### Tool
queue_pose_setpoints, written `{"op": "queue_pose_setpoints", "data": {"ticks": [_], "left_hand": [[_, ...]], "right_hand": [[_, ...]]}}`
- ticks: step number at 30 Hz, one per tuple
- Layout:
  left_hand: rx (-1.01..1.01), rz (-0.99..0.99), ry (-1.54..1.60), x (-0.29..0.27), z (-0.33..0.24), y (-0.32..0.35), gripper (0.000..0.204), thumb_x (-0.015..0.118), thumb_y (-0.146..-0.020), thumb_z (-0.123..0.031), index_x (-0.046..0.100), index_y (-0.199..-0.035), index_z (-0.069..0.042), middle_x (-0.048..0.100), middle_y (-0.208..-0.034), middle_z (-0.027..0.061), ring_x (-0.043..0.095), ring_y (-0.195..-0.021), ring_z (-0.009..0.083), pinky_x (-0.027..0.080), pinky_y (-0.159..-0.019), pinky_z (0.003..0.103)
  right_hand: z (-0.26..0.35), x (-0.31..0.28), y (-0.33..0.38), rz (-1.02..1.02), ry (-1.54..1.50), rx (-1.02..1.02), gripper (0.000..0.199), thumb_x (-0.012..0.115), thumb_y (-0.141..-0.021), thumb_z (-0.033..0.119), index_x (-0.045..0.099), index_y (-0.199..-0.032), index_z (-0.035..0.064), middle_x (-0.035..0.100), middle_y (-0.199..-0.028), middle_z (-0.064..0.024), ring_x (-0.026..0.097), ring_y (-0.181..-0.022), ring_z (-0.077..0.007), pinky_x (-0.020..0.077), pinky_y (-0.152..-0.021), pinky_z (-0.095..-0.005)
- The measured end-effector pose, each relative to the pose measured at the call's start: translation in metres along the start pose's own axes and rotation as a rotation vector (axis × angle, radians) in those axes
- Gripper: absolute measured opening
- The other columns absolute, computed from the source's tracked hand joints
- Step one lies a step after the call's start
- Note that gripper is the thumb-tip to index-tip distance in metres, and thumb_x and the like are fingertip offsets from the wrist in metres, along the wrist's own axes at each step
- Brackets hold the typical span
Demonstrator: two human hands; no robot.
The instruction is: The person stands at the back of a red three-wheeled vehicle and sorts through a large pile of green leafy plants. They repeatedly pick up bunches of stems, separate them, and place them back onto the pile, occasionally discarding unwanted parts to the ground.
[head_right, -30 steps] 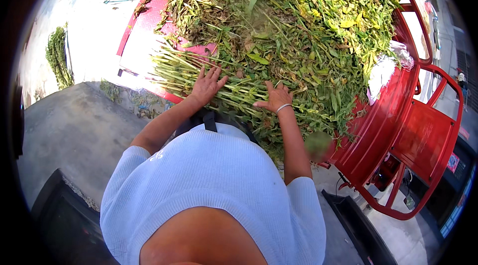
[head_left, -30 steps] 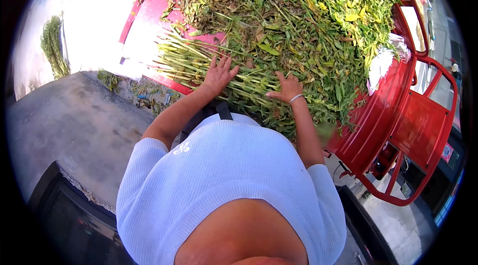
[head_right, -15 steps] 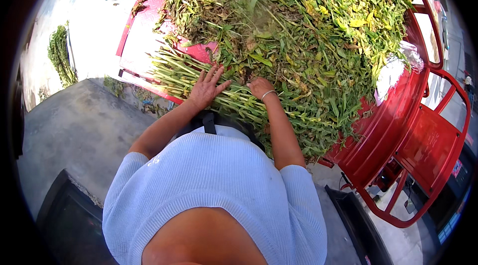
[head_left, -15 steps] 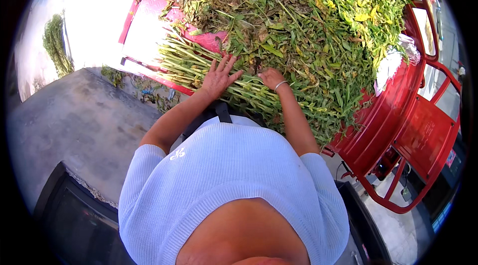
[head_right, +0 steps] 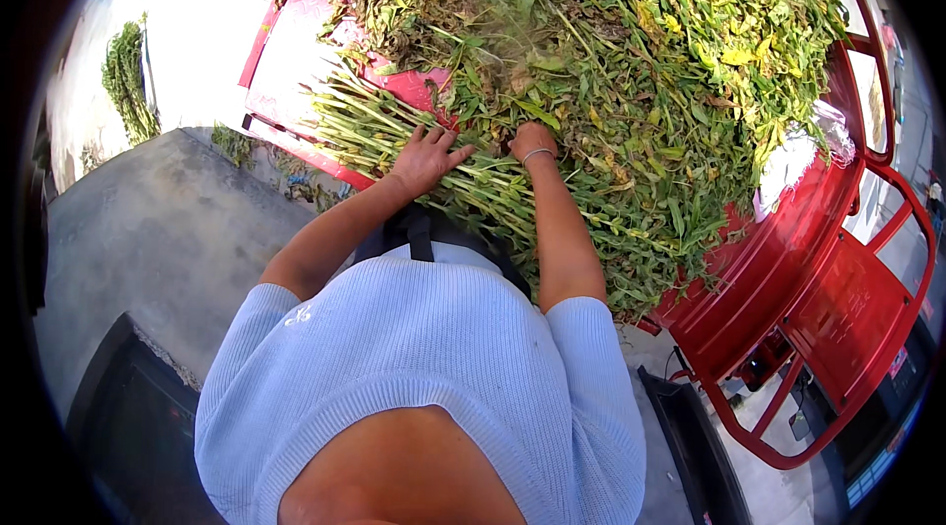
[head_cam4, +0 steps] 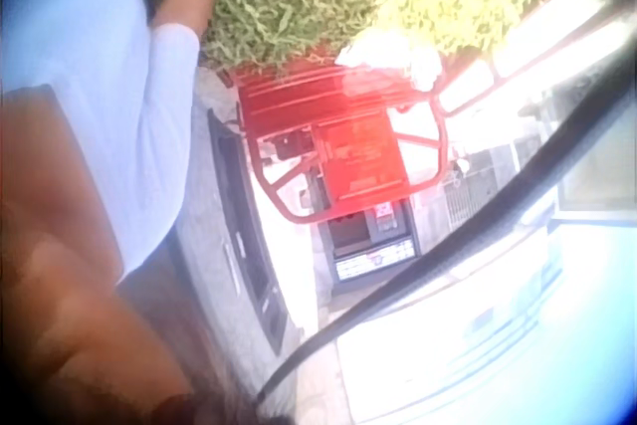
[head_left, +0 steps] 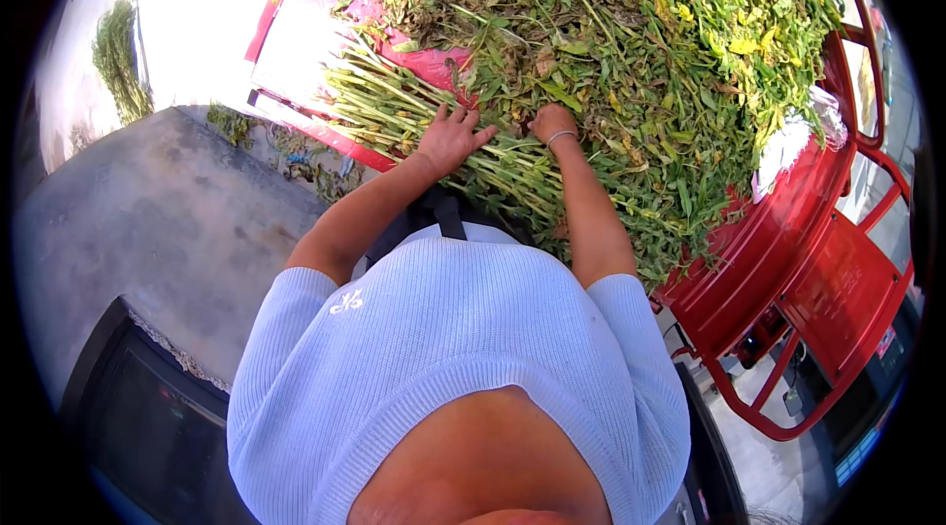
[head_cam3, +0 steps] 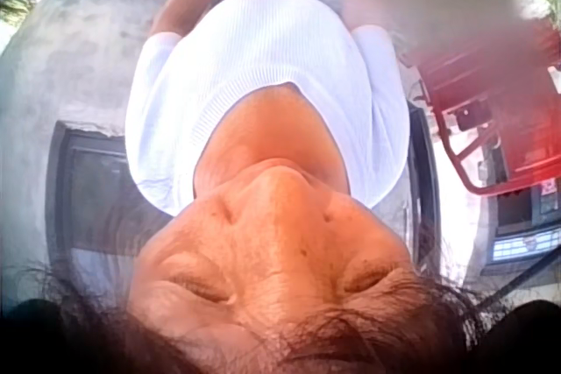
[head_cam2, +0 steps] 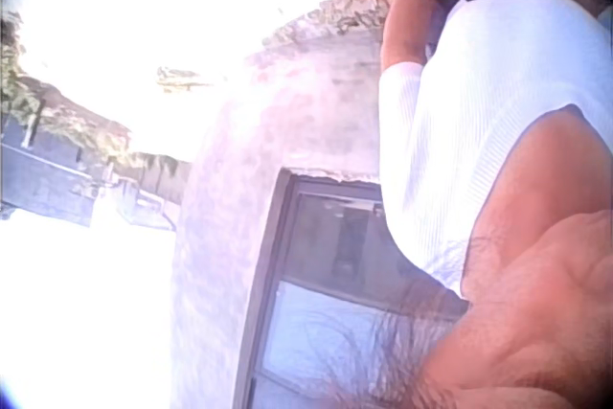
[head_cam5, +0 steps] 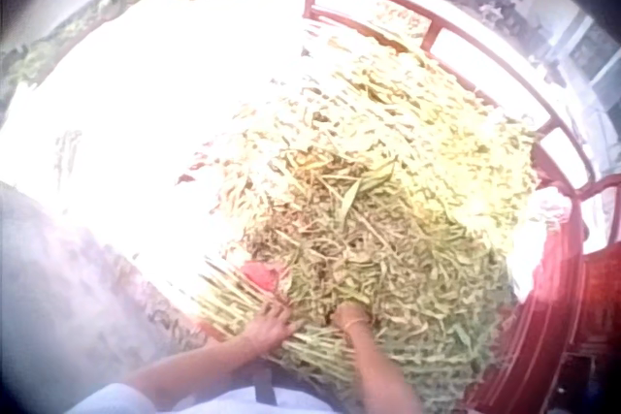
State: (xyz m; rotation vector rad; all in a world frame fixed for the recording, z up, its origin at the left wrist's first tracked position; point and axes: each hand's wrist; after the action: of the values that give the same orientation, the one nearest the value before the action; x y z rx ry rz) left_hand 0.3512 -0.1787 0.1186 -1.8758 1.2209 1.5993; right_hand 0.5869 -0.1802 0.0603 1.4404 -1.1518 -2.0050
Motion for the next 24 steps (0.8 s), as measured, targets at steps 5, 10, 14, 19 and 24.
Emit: {"op": "queue_pose_setpoints", "data": {"ticks": [5,10,14,19,24], "left_hand": [[-0.014,0.105,0.011,-0.001,0.003,-0.004,0.047,0.049,-0.082,-0.015,0.043,-0.128,-0.026,0.049,-0.117,0.0110,0.047,-0.112,0.0285,0.035,-0.096,0.049],[-0.008,0.043,-0.005,0.002,0.003,-0.002,0.047,0.048,-0.083,-0.015,0.042,-0.128,-0.025,0.048,-0.121,0.0127,0.046,-0.113,0.0301,0.035,-0.096,0.051],[-0.013,0.086,0.030,-0.005,0.004,-0.003,0.047,0.047,-0.083,-0.015,0.042,-0.129,-0.025,0.046,-0.124,0.0147,0.044,-0.115,0.0315,0.033,-0.097,0.052],[-0.005,0.160,0.030,-0.008,0.007,-0.007,0.047,0.044,-0.085,-0.019,0.039,-0.132,-0.025,0.043,-0.129,0.0161,0.041,-0.119,0.0327,0.030,-0.099,0.053],[-0.005,0.149,-0.020,-0.014,0.003,-0.005,0.048,0.037,-0.089,-0.021,0.032,-0.137,-0.025,0.038,-0.135,0.0177,0.037,-0.124,0.0342,0.026,-0.101,0.057]], "right_hand": [[-0.047,-0.011,0.020,-0.592,-0.225,-0.229,0.023,0.071,-0.073,0.021,0.061,-0.065,0.0024,0.062,-0.065,-0.0118,0.060,-0.061,-0.0288,0.0495,-0.060,-0.0387],[-0.134,-0.084,0.085,-1.153,-0.255,0.400,0.021,0.069,-0.075,0.023,0.060,-0.077,0.0033,0.060,-0.069,-0.0146,0.059,-0.062,-0.0320,0.0455,-0.056,-0.0432],[-0.119,-0.141,0.100,-1.237,0.182,0.465,0.040,0.072,-0.072,0.032,0.057,-0.095,0.0030,0.057,-0.097,-0.0172,0.056,-0.090,-0.0350,0.0485,-0.068,-0.0452],[-0.026,-0.164,0.010,-0.786,-0.046,-0.188,0.060,0.074,-0.067,0.034,0.051,-0.114,0.0039,0.054,-0.111,-0.0183,0.050,-0.106,-0.0344,0.0442,-0.086,-0.0448],[0.047,-0.172,-0.024,-0.564,0.129,0.149,0.060,0.072,-0.072,0.037,0.046,-0.116,0.0045,0.057,-0.103,-0.0188,0.056,-0.097,-0.0331,0.0505,-0.075,-0.0436]]}}
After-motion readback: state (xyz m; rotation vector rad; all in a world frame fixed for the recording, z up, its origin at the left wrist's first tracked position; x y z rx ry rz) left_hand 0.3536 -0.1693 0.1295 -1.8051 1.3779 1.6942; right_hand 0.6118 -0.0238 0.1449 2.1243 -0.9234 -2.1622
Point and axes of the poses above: each hand's wrist, its own y-axis away from the middle knuckle, its own x-axis out of the palm, z = x × y
